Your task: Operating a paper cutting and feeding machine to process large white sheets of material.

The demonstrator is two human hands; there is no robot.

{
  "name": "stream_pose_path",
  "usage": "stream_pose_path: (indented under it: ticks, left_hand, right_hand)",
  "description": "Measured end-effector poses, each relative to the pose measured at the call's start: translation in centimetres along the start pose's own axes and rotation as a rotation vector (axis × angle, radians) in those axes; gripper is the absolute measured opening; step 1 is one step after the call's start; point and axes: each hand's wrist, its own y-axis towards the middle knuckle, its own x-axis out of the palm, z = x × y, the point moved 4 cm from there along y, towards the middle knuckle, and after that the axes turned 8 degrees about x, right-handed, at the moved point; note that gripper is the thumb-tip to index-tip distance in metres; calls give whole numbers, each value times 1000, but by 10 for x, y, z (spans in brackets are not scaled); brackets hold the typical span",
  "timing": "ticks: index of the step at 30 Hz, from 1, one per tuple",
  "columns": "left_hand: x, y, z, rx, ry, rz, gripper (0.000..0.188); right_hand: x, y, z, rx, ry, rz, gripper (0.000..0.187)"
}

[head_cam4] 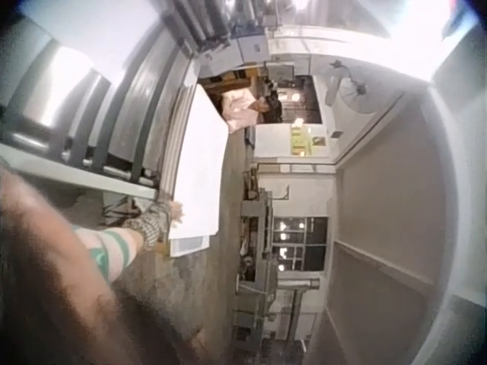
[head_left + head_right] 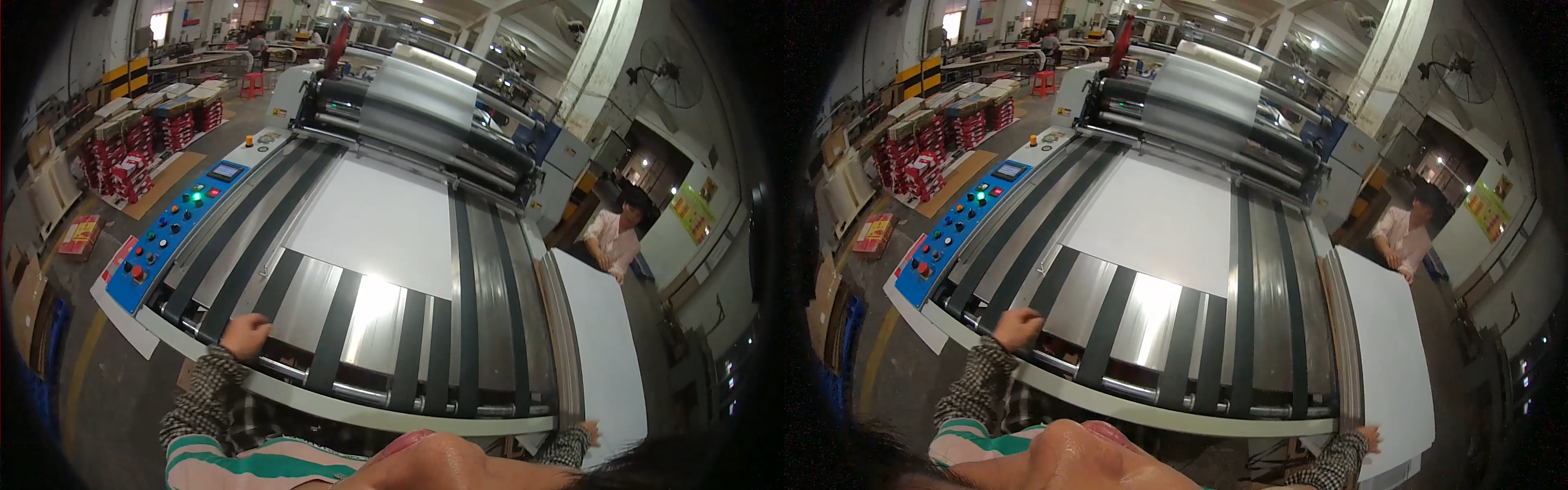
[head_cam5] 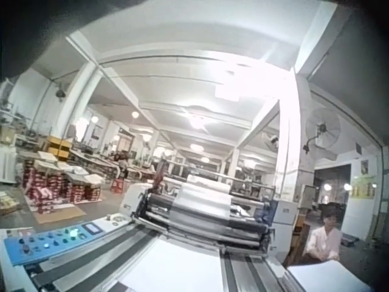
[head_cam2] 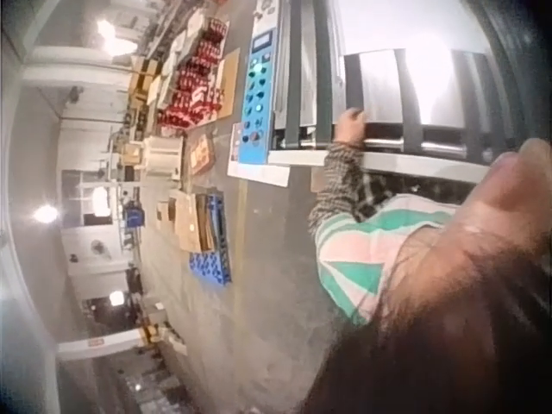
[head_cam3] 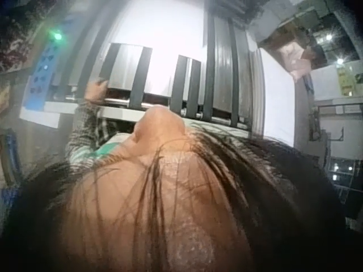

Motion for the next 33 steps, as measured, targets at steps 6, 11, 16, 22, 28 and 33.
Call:
stream_pose_path:
  ticks: [6,11,16,22,28,33]
  left_hand:
    - [44,-8,10,-91,-135,-14,29]
    - [180,-21,96,190,-195,-744,44]
    - [124,-15,47,241,326,-769,40]
    - [23,-51,-50,-381,-574,-232,29]
    - [16,-64,-70,-495,-680,-184,28]
    - [8,-38,-70,-503,-734,-164,29]
  right_hand:
    - [-57,-99,-114,-500,444,-835,23]
    - [-157,-306,-248,-1110,456,-908,16]
    - [-372,-370,-250,-903,1664,-1205,22]
    - [-287,-321,-252,-691,1034,-801,28]
    - [-284,-321,-279,-869,702,-1000,53]
    - [-291,-320,-318,-990,707,-1051,53]
